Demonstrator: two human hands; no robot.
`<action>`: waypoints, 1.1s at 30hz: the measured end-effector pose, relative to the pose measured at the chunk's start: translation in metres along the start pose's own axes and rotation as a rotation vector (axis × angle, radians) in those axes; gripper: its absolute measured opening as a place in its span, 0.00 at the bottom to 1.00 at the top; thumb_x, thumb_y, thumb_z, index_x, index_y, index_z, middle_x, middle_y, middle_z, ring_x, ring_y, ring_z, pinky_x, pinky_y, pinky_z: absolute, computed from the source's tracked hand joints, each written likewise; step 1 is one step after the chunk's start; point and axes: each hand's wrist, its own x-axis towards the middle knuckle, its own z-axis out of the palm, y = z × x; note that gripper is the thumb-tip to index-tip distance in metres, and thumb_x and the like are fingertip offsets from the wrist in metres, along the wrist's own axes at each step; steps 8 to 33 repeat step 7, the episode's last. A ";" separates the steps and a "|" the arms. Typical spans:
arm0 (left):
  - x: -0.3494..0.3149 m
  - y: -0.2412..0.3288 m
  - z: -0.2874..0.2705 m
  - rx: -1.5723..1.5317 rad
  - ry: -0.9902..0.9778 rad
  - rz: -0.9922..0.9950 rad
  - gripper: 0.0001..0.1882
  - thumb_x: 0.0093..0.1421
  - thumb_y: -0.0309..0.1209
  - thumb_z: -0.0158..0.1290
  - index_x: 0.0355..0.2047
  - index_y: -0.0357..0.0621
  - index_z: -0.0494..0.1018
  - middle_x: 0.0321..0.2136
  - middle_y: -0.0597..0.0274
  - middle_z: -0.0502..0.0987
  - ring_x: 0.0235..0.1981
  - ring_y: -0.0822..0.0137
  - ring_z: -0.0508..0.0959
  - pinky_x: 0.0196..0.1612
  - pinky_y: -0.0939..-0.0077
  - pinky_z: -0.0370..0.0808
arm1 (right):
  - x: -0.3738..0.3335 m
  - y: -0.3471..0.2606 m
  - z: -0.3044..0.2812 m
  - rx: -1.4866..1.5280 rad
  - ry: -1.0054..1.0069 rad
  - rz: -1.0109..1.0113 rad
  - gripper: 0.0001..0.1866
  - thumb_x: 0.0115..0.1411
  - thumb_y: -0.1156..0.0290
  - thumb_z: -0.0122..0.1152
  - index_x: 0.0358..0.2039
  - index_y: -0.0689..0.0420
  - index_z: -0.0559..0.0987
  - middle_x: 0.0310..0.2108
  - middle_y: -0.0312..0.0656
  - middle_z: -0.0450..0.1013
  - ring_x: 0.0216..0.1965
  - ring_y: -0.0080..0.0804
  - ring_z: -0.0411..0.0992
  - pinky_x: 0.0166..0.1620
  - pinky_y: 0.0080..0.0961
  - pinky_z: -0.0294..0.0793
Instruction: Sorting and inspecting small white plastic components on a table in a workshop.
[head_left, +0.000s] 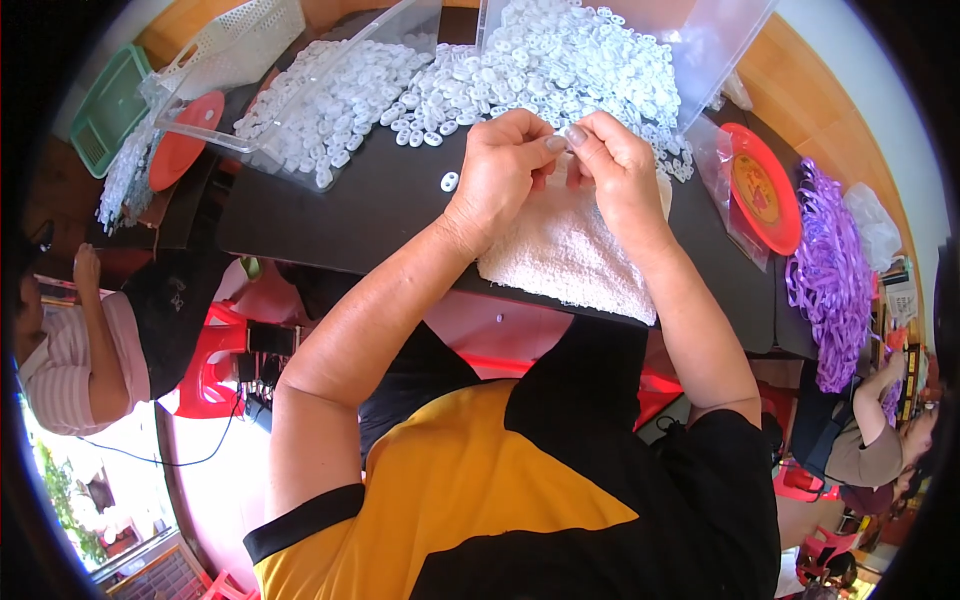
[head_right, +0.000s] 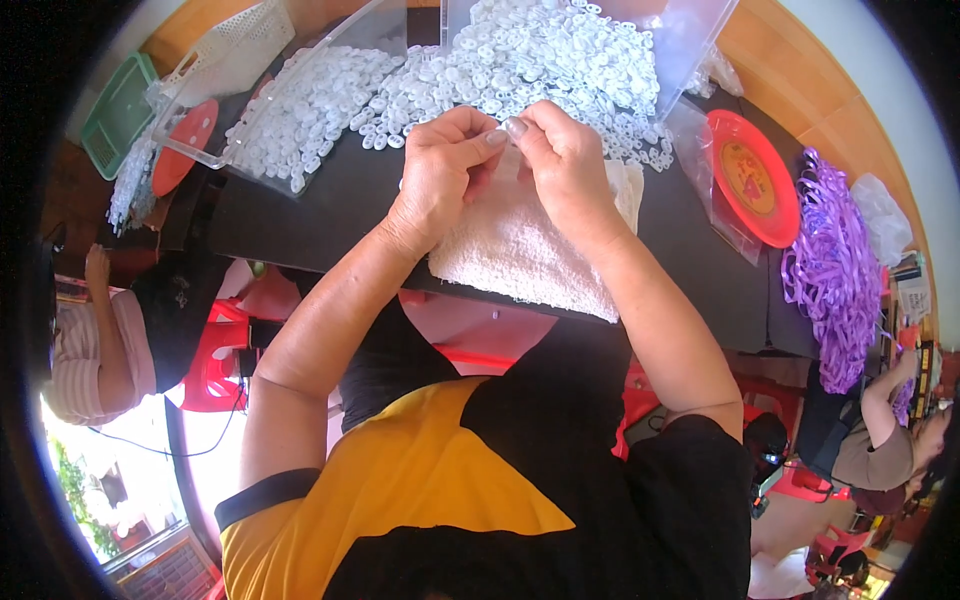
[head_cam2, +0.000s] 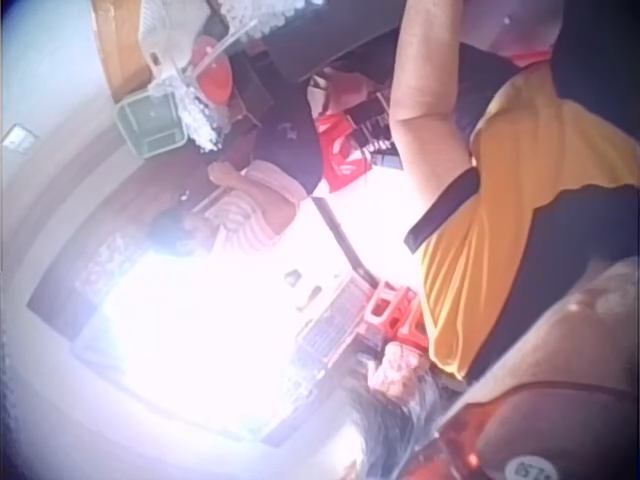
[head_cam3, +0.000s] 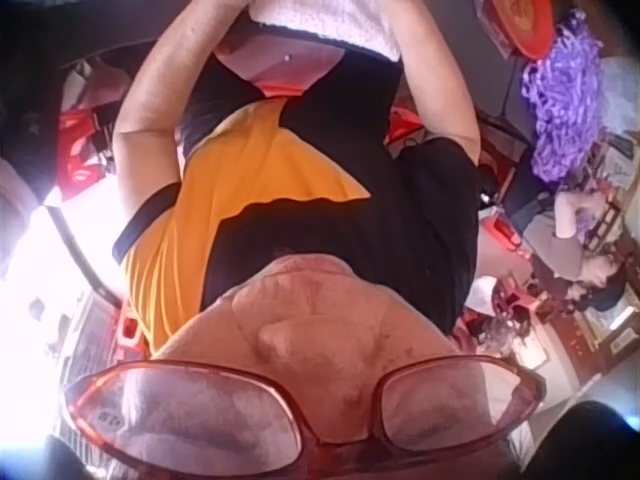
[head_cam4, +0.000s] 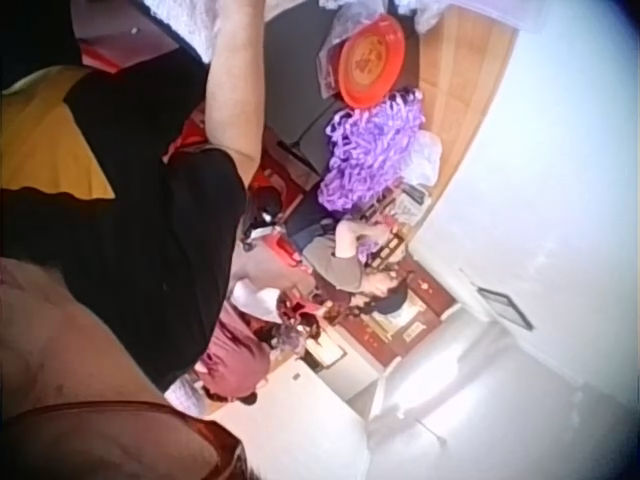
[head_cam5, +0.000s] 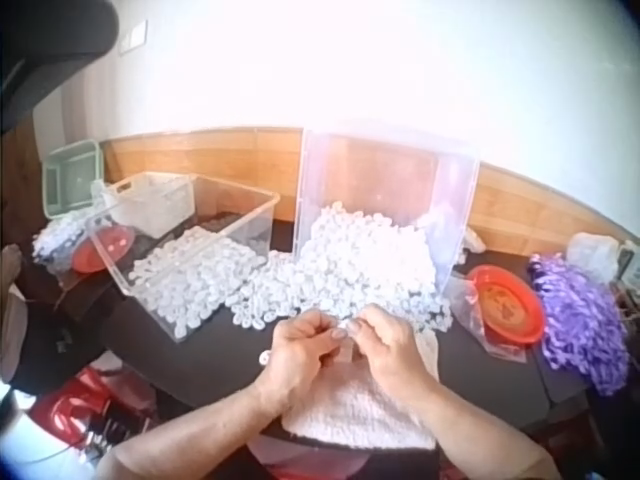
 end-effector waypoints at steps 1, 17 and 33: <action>0.000 0.000 0.000 -0.028 0.011 -0.017 0.05 0.60 0.27 0.54 0.29 0.38 0.72 0.18 0.68 0.70 0.16 0.80 0.65 0.15 0.84 0.59 | -0.001 0.002 0.001 0.005 0.018 0.015 0.09 0.63 0.70 0.54 0.29 0.63 0.74 0.17 0.34 0.66 0.19 0.20 0.64 0.24 0.21 0.64; 0.001 0.003 0.001 -0.045 0.007 -0.056 0.05 0.60 0.28 0.54 0.30 0.39 0.72 0.18 0.69 0.70 0.16 0.79 0.67 0.15 0.85 0.60 | -0.003 0.001 0.004 0.036 0.081 0.047 0.11 0.65 0.67 0.53 0.30 0.62 0.73 0.18 0.35 0.66 0.20 0.20 0.64 0.26 0.22 0.67; 0.001 0.003 0.001 -0.045 0.007 -0.056 0.05 0.60 0.28 0.54 0.30 0.39 0.72 0.18 0.69 0.70 0.16 0.79 0.67 0.15 0.85 0.60 | -0.003 0.001 0.004 0.036 0.081 0.047 0.11 0.65 0.67 0.53 0.30 0.62 0.73 0.18 0.35 0.66 0.20 0.20 0.64 0.26 0.22 0.67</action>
